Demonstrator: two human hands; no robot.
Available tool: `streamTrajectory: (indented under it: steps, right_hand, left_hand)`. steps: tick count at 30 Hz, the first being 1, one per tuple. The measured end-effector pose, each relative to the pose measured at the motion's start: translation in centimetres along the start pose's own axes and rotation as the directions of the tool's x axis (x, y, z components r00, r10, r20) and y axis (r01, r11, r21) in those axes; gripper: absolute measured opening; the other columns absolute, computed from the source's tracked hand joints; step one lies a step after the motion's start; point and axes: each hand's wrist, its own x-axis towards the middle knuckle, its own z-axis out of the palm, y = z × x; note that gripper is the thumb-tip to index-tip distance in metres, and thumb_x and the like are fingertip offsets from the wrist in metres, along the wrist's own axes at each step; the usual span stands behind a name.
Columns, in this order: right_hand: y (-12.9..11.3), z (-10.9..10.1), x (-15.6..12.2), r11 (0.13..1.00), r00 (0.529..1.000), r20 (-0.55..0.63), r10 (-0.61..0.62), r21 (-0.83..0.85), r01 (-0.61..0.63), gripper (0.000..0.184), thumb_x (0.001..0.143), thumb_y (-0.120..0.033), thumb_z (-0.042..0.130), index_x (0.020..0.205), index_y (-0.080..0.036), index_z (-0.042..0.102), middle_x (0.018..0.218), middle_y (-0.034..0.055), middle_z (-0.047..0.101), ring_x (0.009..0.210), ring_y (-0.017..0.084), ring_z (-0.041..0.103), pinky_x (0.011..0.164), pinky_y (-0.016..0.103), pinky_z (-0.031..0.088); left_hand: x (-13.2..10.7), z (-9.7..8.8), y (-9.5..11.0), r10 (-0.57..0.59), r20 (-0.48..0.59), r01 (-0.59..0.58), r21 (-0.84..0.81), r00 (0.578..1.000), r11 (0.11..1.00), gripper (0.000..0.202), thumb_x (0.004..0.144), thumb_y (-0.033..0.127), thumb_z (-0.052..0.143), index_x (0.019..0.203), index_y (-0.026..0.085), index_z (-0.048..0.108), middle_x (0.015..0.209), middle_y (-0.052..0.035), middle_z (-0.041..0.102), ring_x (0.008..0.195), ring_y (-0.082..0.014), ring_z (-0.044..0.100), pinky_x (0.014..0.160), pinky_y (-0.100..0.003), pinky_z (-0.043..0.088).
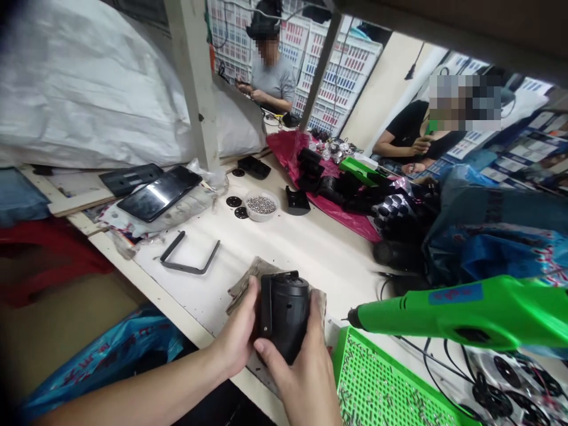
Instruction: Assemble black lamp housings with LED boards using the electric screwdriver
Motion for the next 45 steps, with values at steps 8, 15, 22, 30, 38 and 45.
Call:
streamTrajectory:
  steps: [8,15,22,30,38,45]
  right_hand:
    - [-0.6,0.0,-0.7,1.000,0.999,-0.021,0.027,0.015,-0.027,0.093,0.074,-0.060,0.059,0.149,-0.022,0.019,0.139,0.0194,0.049,0.114,0.037,0.059,0.087,0.054,0.051]
    - [0.3,-0.5,-0.3,0.989,1.000,0.019,0.020,0.145,-0.022,0.096,0.071,-0.059,0.065,0.148,-0.024,0.019,0.142,0.0191,0.045,0.119,0.037,0.054,0.088,0.054,0.050]
    - [1.2,-3.7,1.9,0.890,0.967,0.239,0.086,0.418,-0.182,0.070,0.074,-0.053,0.066,0.134,-0.022,0.047,0.128,0.0138,0.061,0.116,0.030,0.058,0.091,0.044,0.052]
    - [1.1,-4.8,5.0,0.968,0.985,0.121,0.122,0.204,-0.145,0.081,0.072,-0.064,0.060,0.136,-0.018,0.042,0.123,0.0159,0.062,0.110,0.032,0.060,0.088,0.045,0.050]
    - [3.0,-1.4,8.1,0.840,0.987,0.027,-0.158,-0.523,0.149,0.082,0.082,-0.047,0.050,0.146,-0.004,0.022,0.128,0.0275,0.055,0.105,0.037,0.063,0.081,0.048,0.050]
    - [3.9,-0.9,7.1,0.774,0.965,0.026,-0.260,-0.593,0.225,0.072,0.089,-0.041,0.042,0.146,-0.004,0.019,0.134,0.0275,0.050,0.111,0.035,0.061,0.082,0.045,0.052]
  left_hand:
    - [1.4,-0.2,-0.4,0.132,-0.033,-0.129,0.077,0.991,0.989,0.065,0.085,0.069,0.041,0.106,0.015,0.071,0.106,-0.0085,0.073,0.114,-0.0280,0.059,0.103,-0.037,0.040]
    - [1.2,0.4,0.9,-0.066,-0.150,0.064,-0.012,0.987,0.998,0.067,0.086,0.068,0.038,0.101,0.012,0.071,0.092,-0.0117,0.074,0.097,-0.0277,0.067,0.089,-0.037,0.048]
    - [2.1,-0.3,2.3,-0.387,-0.059,0.378,-0.126,0.920,0.917,0.078,0.082,0.077,0.031,0.089,0.010,0.071,0.070,-0.0120,0.071,0.078,-0.0286,0.068,0.075,-0.037,0.051]
    - [2.0,-1.5,3.1,-0.422,-0.015,0.418,-0.108,0.906,0.902,0.075,0.082,0.077,0.031,0.086,0.012,0.068,0.080,-0.0120,0.073,0.082,-0.0279,0.069,0.078,-0.038,0.051]
    - [1.9,-1.6,2.9,-0.456,0.084,0.462,-0.096,0.886,0.882,0.072,0.083,0.074,0.035,0.087,0.010,0.069,0.067,-0.0102,0.072,0.068,-0.0256,0.070,0.074,-0.036,0.051]
    - [2.0,-1.4,2.2,-0.428,0.027,0.428,-0.093,0.904,0.899,0.070,0.084,0.071,0.039,0.097,0.009,0.069,0.075,-0.0118,0.074,0.082,-0.0287,0.070,0.082,-0.039,0.050]
